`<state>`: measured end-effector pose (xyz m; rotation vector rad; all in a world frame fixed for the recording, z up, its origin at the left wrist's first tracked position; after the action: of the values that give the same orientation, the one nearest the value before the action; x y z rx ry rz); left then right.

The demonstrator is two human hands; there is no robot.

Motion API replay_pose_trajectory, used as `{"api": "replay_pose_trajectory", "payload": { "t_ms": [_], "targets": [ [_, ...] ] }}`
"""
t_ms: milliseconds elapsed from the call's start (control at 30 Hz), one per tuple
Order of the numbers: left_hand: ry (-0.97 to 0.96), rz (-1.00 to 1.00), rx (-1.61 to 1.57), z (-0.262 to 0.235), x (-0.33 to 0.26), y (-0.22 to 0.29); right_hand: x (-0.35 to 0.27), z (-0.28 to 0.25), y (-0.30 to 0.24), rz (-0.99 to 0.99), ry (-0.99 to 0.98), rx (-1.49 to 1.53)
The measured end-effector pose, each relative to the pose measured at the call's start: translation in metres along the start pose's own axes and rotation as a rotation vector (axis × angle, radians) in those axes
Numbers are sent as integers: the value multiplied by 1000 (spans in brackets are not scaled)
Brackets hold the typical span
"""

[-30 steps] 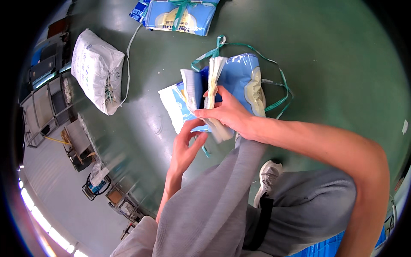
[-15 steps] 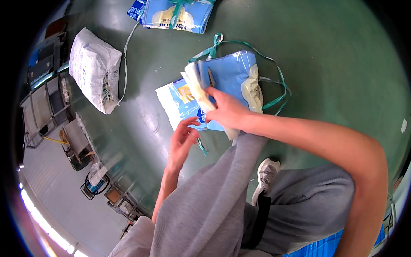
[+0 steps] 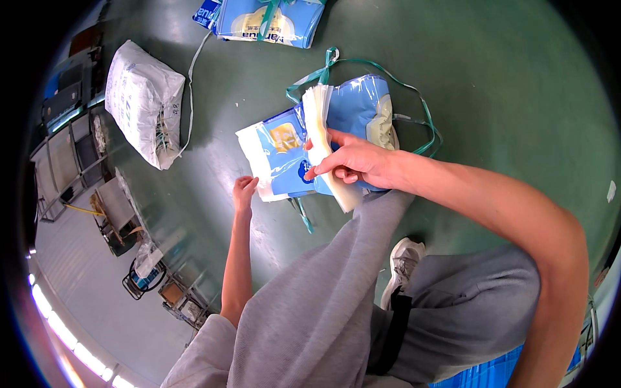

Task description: The person bundles stacks of blue plastic bags using green ribbons and then places them inside a larger blue outer bag.

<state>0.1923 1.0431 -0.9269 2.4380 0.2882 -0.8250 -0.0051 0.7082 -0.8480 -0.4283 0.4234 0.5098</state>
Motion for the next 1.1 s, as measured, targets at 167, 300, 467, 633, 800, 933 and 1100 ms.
{"api": "replay_pose_trajectory", "payload": {
  "t_ms": [167,300,467,633,800,933,1100],
  "targets": [
    [90,66,6,-9,-7,-7,4,11,-4,-27,25,-41],
    [141,-64,137,5,5,-1,2,2,-5,-19,74,-80],
    [165,-33,384,-1,25,6,5,0,-5,-22,93,-100],
    [328,183,418,-17,-13,42,6,-4,-2,-36,120,-103],
    [321,272,382,-26,-78,106,-3,-5,-4,-77,126,-78],
    [341,300,327,-37,-92,107,5,1,-2,-75,117,-106],
    [236,187,205,-25,-98,116,4,-5,0,-75,112,-101]
  ]
}}
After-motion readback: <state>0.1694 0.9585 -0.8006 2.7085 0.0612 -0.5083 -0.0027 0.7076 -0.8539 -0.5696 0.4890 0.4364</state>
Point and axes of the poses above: each hand's wrist, its own x-axis towards the middle knuckle, its own z-axis out of the palm, y = z × x, the point moved 9 cm from there along x, towards the middle knuckle, and after that the axes turned 4 degrees about -z, right-handed, at the moved point
